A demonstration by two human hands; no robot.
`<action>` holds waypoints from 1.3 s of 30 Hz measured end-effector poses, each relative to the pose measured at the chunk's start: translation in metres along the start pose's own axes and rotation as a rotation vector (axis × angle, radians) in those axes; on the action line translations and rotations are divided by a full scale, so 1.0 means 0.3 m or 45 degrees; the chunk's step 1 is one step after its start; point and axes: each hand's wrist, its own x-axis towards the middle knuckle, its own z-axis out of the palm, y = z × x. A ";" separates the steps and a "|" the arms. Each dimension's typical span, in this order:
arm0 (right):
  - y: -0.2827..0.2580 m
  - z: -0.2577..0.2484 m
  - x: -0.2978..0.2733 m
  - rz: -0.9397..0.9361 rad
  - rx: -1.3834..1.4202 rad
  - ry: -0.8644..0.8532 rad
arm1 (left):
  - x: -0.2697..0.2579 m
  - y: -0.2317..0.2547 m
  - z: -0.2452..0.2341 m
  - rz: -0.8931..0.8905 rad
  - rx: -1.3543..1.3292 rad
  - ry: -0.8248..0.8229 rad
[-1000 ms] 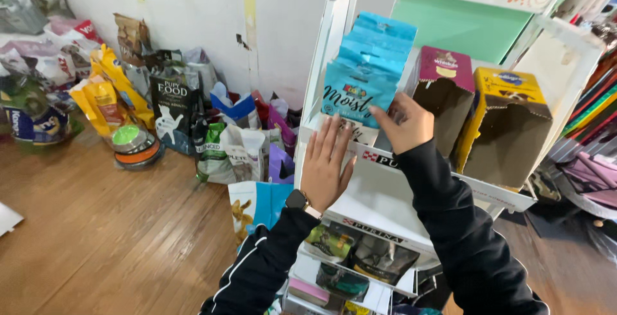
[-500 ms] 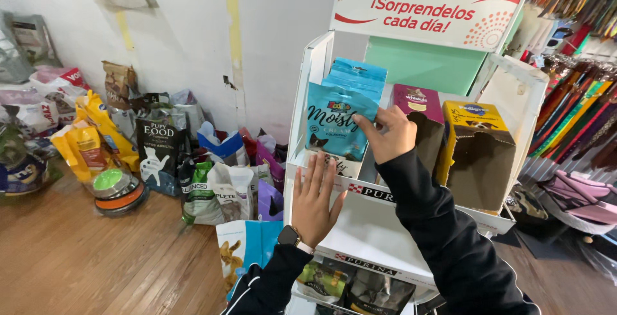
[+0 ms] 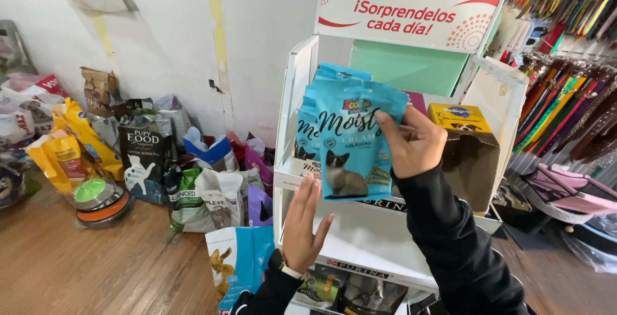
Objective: The person removes pet food pouches from a cardboard box and places them into designated slots on a retail display stand, organizing different brands and flavors.
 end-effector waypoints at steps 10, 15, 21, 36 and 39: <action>0.008 -0.007 -0.275 0.327 0.025 -0.219 | -0.096 0.015 -0.064 -0.631 -1.311 -0.131; -0.032 0.032 -0.437 0.599 0.181 -0.317 | -0.239 -0.069 -0.089 -1.858 -2.101 -0.019; -0.016 0.085 -0.660 0.739 0.274 -0.469 | -0.293 -0.081 -0.135 -1.819 -1.446 -0.180; 0.113 0.093 -0.986 0.971 -0.420 -0.669 | -0.420 0.011 -0.190 -2.407 -2.181 -0.155; 0.059 0.066 -0.862 0.601 -0.308 -0.525 | -0.402 0.031 -0.205 -2.418 -2.112 -0.119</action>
